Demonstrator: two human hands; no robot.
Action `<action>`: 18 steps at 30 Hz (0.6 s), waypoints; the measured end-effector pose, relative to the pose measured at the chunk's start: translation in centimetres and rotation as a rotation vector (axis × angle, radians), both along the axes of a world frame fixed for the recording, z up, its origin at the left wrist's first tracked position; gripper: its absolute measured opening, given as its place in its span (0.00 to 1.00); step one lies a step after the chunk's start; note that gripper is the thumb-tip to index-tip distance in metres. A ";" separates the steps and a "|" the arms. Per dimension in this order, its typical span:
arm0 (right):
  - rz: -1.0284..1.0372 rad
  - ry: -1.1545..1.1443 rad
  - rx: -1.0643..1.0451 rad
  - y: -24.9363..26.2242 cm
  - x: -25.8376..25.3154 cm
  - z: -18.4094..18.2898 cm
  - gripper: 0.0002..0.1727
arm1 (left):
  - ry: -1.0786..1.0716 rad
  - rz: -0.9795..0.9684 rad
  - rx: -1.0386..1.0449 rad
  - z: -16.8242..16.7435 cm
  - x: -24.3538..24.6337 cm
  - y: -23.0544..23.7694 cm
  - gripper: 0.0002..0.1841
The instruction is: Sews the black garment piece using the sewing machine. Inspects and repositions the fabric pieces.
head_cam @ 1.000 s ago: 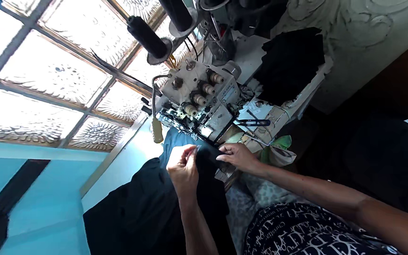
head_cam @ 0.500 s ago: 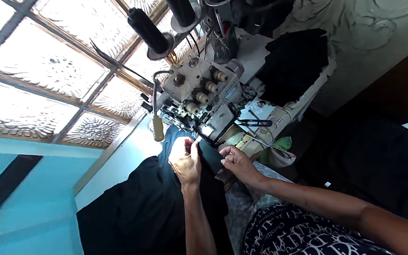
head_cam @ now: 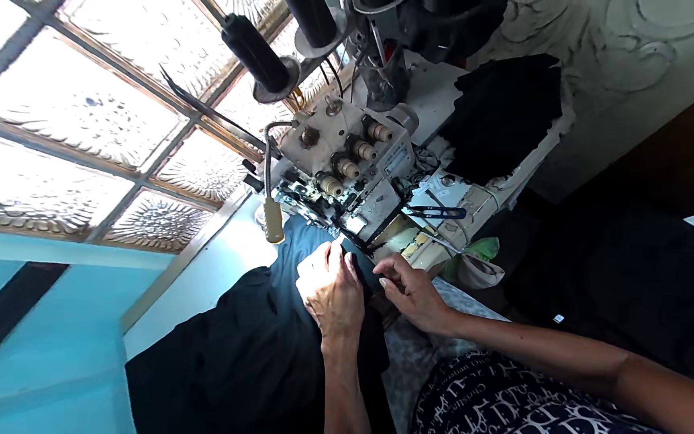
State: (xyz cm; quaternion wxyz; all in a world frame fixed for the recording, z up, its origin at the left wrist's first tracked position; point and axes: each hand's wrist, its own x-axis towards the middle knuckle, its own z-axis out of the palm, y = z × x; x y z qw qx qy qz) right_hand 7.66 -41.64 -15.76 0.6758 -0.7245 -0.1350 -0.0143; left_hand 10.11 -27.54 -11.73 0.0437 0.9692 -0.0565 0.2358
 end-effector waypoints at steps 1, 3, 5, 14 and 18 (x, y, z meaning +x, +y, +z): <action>-0.004 -0.026 -0.031 0.1 0.4 0.1 0.17 | 0.018 0.009 -0.013 0.1 0.2 0.1 0.18; -0.034 -0.107 -0.122 0.7 1.5 0.3 0.18 | 0.038 0.026 -0.052 0.1 1.0 0.7 0.19; -0.077 -0.240 -0.243 1.5 2.7 0.4 0.19 | 0.068 0.054 -0.082 -0.2 2.0 1.7 0.20; -0.217 -0.563 -0.844 2.7 4.2 1.3 0.17 | 0.227 0.185 -0.151 0.7 6.0 4.9 0.22; -0.169 -0.583 -0.824 1.7 3.5 1.8 0.14 | 0.213 0.255 -0.249 0.1 7.0 6.4 0.23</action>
